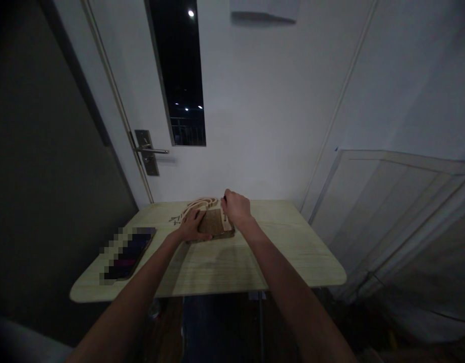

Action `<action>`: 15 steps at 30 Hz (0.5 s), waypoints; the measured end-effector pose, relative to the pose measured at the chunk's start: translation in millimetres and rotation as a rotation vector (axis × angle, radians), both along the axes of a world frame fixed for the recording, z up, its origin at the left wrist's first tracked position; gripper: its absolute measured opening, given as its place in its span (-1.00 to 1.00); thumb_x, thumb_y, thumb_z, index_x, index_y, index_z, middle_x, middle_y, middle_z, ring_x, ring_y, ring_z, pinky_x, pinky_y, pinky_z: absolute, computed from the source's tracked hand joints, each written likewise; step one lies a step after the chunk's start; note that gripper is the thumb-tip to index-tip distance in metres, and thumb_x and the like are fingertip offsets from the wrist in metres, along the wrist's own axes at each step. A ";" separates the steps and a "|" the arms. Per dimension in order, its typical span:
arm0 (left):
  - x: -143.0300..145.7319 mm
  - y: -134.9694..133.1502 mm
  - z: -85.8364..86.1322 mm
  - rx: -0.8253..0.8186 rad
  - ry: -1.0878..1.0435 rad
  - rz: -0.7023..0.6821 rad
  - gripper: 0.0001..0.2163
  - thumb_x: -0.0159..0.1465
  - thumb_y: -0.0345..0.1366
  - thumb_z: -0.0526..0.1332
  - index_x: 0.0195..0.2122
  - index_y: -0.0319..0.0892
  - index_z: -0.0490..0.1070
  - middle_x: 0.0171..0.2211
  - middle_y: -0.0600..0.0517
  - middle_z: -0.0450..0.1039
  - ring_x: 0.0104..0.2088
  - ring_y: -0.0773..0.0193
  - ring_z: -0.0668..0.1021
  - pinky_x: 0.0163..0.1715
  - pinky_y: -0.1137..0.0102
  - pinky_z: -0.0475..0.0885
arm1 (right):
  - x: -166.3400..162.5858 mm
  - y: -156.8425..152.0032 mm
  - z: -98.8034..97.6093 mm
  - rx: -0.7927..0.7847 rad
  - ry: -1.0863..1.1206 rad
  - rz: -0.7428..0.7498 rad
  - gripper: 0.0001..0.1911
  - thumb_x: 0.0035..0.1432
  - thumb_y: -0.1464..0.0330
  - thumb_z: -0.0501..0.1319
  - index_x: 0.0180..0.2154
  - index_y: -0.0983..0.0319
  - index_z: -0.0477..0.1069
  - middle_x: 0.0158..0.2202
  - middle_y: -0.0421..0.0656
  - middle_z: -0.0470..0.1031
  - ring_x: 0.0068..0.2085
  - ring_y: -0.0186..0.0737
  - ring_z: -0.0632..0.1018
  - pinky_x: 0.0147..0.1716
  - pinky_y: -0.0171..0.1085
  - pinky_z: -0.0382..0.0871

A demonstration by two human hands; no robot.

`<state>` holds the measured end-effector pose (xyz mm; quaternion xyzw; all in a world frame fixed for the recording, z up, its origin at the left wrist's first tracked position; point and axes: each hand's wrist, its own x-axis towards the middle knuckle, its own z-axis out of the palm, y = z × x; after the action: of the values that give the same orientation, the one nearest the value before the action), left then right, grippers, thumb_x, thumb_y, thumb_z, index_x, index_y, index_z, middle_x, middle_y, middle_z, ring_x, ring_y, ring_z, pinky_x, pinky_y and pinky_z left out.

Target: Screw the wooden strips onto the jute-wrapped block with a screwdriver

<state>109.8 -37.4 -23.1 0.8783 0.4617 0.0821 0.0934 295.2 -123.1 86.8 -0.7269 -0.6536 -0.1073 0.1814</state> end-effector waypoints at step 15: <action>2.3 -4.1 8.2 -0.030 0.056 0.019 0.10 -0.08 0.32 0.22 0.36 -0.22 -0.16 0.37 -0.34 -0.27 0.35 -0.19 -0.12 0.26 -0.04 -0.10 | 6.1 -1.4 -4.1 -0.032 0.052 0.025 -0.75 0.30 0.29 0.01 -0.06 0.14 0.38 -0.15 -0.08 0.56 -0.15 -0.16 0.55 -0.28 -0.29 0.29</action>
<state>112.1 -41.5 -14.8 0.8742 0.4738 0.0515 0.0931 301.2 -124.6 82.6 -0.7240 -0.6593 -0.0758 0.1879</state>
